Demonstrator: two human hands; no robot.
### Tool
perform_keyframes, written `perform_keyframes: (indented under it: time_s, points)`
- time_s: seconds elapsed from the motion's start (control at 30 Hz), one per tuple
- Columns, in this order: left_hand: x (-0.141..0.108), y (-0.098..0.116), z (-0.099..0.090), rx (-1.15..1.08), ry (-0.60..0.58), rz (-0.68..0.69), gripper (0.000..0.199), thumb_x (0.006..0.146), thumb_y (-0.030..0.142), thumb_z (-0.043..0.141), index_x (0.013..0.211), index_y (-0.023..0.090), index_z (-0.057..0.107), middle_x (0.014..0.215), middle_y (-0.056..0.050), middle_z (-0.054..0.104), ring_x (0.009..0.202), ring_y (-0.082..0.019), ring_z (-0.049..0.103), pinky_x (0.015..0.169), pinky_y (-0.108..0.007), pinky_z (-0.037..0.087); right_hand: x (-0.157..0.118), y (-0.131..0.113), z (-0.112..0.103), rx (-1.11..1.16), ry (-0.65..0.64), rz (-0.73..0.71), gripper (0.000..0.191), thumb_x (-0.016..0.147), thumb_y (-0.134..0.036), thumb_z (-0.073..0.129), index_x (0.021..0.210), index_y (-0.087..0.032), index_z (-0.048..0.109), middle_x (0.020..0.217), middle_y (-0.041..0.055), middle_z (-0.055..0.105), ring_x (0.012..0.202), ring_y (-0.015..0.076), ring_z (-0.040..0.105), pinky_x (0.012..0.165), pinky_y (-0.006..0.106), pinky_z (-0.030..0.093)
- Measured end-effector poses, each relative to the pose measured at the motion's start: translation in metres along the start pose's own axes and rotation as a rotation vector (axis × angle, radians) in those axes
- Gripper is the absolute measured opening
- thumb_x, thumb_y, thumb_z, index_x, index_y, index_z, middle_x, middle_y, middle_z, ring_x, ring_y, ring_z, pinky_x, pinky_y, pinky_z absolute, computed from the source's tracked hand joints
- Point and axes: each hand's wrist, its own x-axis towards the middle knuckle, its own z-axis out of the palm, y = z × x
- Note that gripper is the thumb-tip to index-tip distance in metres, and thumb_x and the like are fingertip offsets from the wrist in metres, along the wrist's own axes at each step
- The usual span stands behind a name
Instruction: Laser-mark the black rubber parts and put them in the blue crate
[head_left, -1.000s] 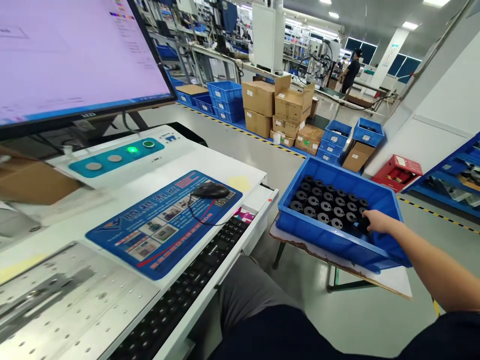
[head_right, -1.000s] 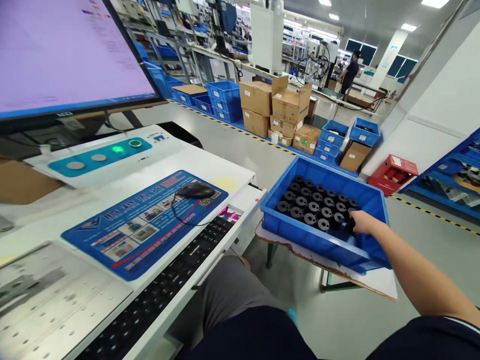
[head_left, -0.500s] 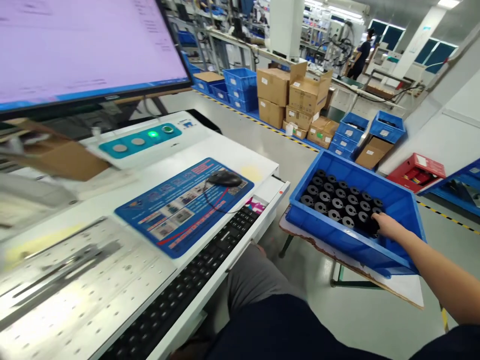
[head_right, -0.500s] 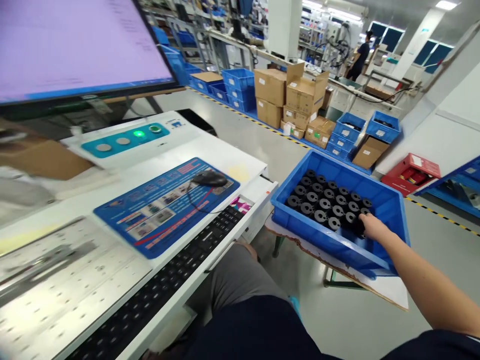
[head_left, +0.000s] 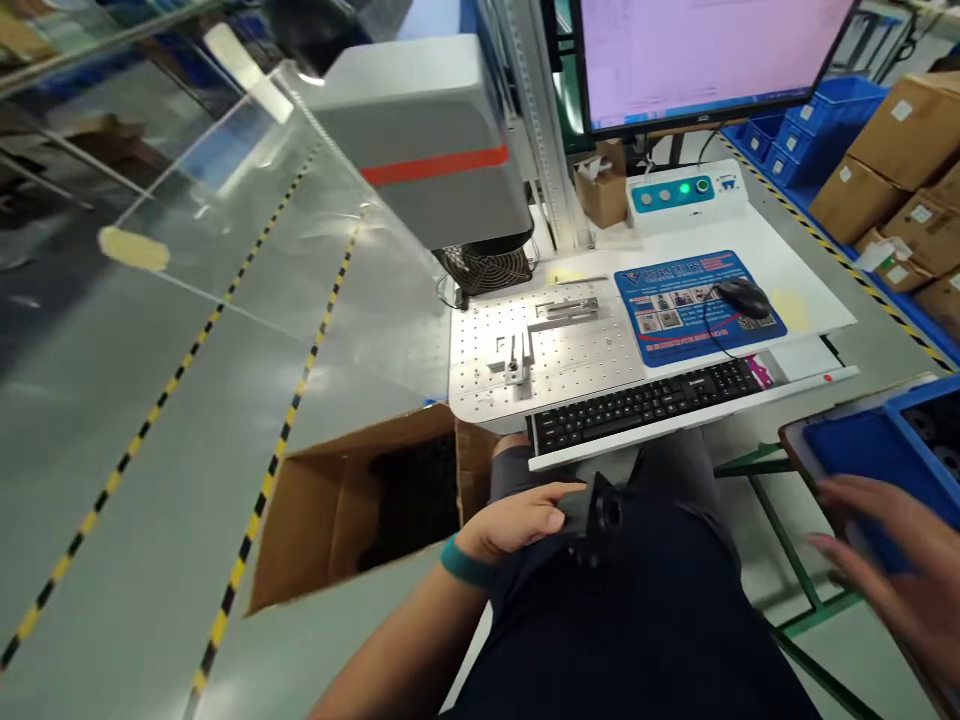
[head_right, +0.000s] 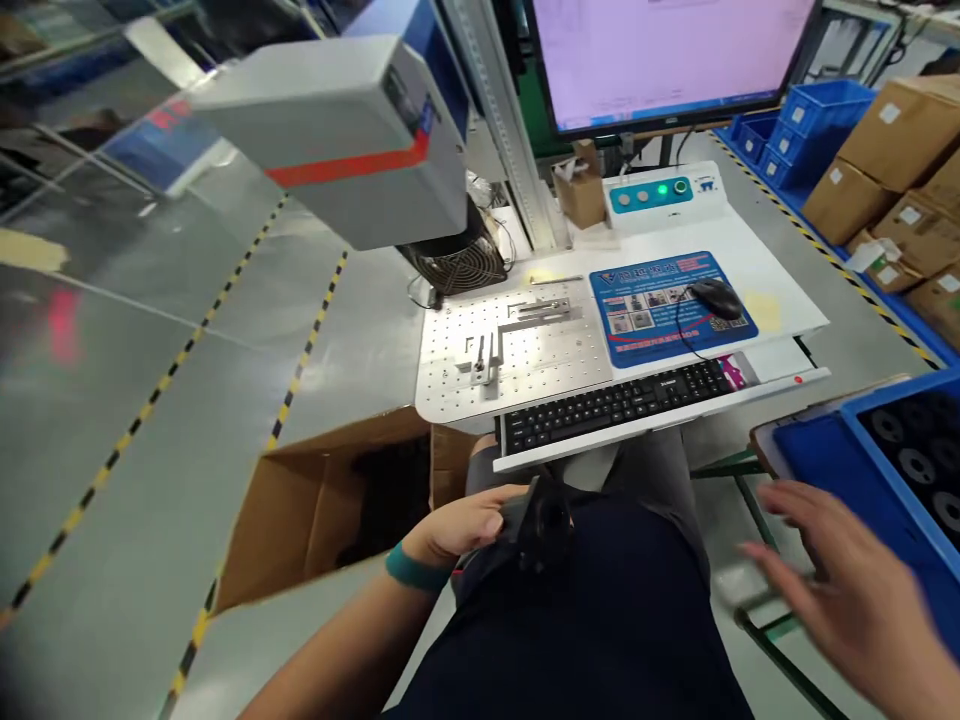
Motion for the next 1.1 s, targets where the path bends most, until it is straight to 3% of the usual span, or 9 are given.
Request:
perform_keyframes:
  time_s: [0.17,0.23,0.3,0.43,0.5,0.6,0.77,0.97,1.1]
  points:
    - [-0.016,0.007,0.007,0.068,-0.014,-0.015,0.071,0.073,0.069,0.071,0.115,0.013,0.070,0.095,-0.011,0.068,0.079,-0.023,0.060,0.070,-0.031,0.051,0.058,-0.109,0.066,0.189,-0.365,-0.321,0.084,0.076,-0.054,0.079,0.148,-0.030,0.042,0.150,0.0113,0.045,0.135,0.0361,0.047,0.109,0.053,0.047]
    - [-0.022,0.012,0.011,0.127,0.008,-0.031,0.063,0.074,0.065,0.071,0.113,0.016,0.071,0.093,-0.007,0.066,0.074,-0.019,0.057,0.065,-0.029,0.050,0.070,-0.138,0.090,0.220,-0.487,-0.380,0.099,0.067,-0.054,0.086,0.151,-0.031,0.038,0.154,0.0120,0.040,0.138,0.0382,0.042,0.109,0.055,0.046]
    - [-0.026,0.016,0.016,0.182,0.050,-0.051,0.058,0.077,0.063,0.070,0.114,0.018,0.070,0.092,-0.005,0.064,0.069,-0.016,0.055,0.061,-0.027,0.049,0.074,-0.149,0.108,0.250,-0.570,-0.380,0.092,0.068,-0.041,0.088,0.147,-0.031,0.043,0.150,0.0118,0.043,0.134,0.0364,0.046,0.108,0.053,0.048]
    - [-0.034,0.014,0.018,0.241,0.027,-0.003,0.062,0.081,0.067,0.064,0.119,0.018,0.065,0.089,-0.004,0.061,0.069,-0.016,0.053,0.062,-0.027,0.046,0.071,-0.131,0.126,0.417,-0.605,-0.250,0.056,0.075,-0.026,0.081,0.126,-0.028,0.058,0.132,0.0086,0.056,0.119,0.0272,0.059,0.105,0.043,0.049]
    - [-0.038,0.005,0.014,0.206,0.000,0.033,0.059,0.080,0.066,0.066,0.115,0.019,0.065,0.089,-0.004,0.060,0.070,-0.016,0.052,0.063,-0.026,0.045,0.067,-0.114,0.129,0.535,-0.584,-0.152,0.056,0.072,-0.032,0.084,0.122,-0.027,0.058,0.128,0.0078,0.059,0.118,0.0270,0.059,0.104,0.043,0.048]
    - [-0.039,-0.017,0.005,0.006,0.071,0.039,0.050,0.081,0.060,0.068,0.112,0.020,0.063,0.090,-0.003,0.057,0.069,-0.015,0.051,0.060,-0.025,0.044,0.059,-0.097,0.133,0.655,-0.532,-0.011,0.058,0.070,-0.037,0.086,0.120,-0.028,0.059,0.130,0.0078,0.058,0.122,0.0288,0.056,0.107,0.045,0.044]
    - [-0.034,-0.043,-0.002,-0.349,0.199,0.044,0.033,0.089,0.046,0.064,0.106,0.019,0.060,0.086,-0.002,0.054,0.066,-0.012,0.050,0.060,-0.022,0.043,0.056,-0.092,0.140,0.838,-0.432,0.102,0.057,0.069,-0.038,0.088,0.118,-0.028,0.062,0.134,0.0087,0.055,0.127,0.0306,0.052,0.110,0.048,0.039]
    - [-0.026,-0.032,0.003,-0.371,0.165,0.085,0.029,0.092,0.039,0.056,0.092,0.012,0.065,0.085,-0.011,0.067,0.078,-0.021,0.062,0.075,-0.032,0.048,0.067,-0.094,0.154,1.063,-0.365,0.249,0.057,0.075,-0.051,0.080,0.122,-0.025,0.062,0.115,0.0087,0.065,0.109,0.0295,0.060,0.097,0.047,0.049]
    - [-0.019,-0.027,0.009,-0.403,0.031,0.070,0.046,0.087,0.053,0.062,0.108,0.011,0.065,0.087,-0.016,0.074,0.076,-0.025,0.067,0.072,-0.033,0.048,0.079,-0.108,0.164,1.111,-0.466,0.176,0.058,0.071,-0.054,0.082,0.118,-0.025,0.064,0.104,0.0054,0.067,0.095,0.0252,0.062,0.088,0.040,0.052]
